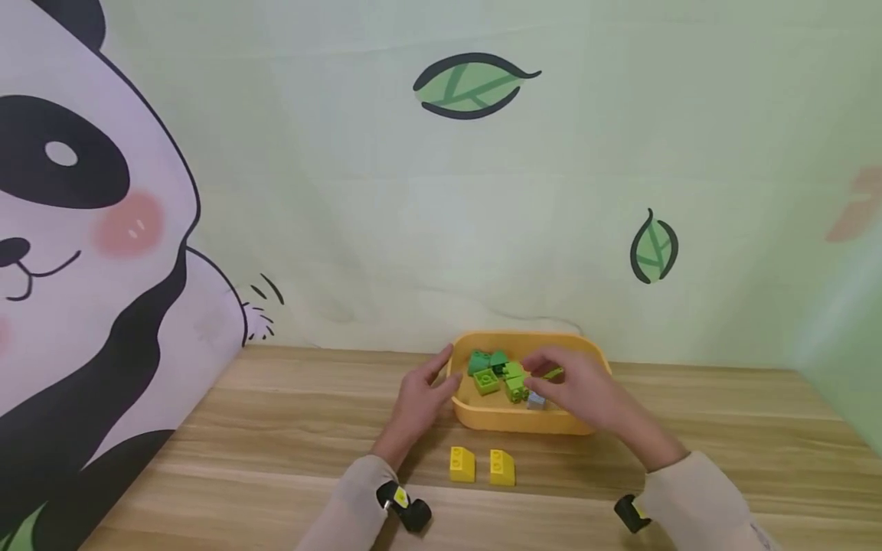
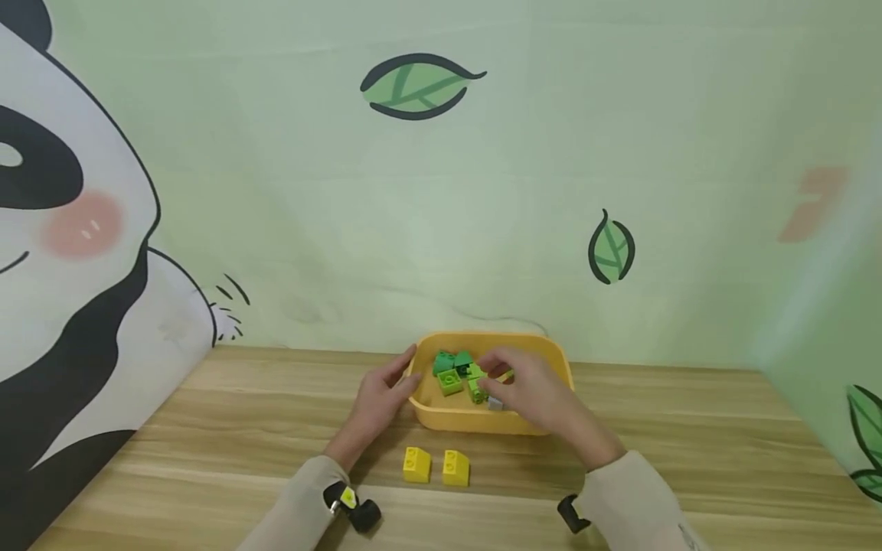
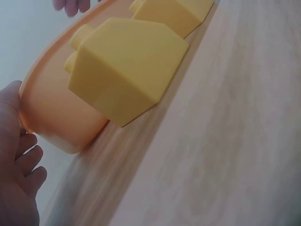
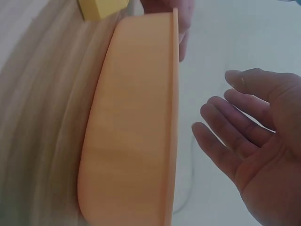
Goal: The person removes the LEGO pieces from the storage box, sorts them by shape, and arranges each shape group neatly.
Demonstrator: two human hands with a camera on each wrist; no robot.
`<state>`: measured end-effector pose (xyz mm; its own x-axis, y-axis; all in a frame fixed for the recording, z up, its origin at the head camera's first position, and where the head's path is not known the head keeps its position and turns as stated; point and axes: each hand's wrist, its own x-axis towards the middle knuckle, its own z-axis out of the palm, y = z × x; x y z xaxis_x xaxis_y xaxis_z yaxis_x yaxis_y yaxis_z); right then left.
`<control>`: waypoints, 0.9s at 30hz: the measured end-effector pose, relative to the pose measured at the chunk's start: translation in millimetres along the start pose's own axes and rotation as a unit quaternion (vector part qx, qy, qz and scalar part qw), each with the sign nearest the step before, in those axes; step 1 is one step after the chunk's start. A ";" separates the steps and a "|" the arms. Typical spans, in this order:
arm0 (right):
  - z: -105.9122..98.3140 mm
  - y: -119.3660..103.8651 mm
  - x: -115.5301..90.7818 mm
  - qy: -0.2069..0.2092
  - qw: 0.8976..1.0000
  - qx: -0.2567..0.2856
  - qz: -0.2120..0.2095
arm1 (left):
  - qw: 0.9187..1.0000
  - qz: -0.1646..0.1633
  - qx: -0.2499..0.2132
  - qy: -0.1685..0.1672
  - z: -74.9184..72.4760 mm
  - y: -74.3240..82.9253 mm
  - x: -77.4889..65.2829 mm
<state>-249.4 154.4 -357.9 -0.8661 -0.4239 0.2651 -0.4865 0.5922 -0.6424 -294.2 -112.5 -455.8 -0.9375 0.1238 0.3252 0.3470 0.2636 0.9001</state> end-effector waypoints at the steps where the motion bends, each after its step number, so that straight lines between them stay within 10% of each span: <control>1: -0.9 1.6 2.6 0.000 1.000 -0.004 -0.001 | 1.000 0.000 0.000 -0.001 0.4 0.4 -0.1; 27: 11.7 26.0 60.7 -0.063 0.996 -0.033 0.050 | 1.000 -0.011 0.002 0.000 0.0 -0.8 0.0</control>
<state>-313.2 136.1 -367.0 -0.8914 -0.4407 0.1058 -0.4079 0.6783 -0.6111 -294.5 -112.7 -456.5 -0.9446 0.1189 0.3058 0.3271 0.2702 0.9055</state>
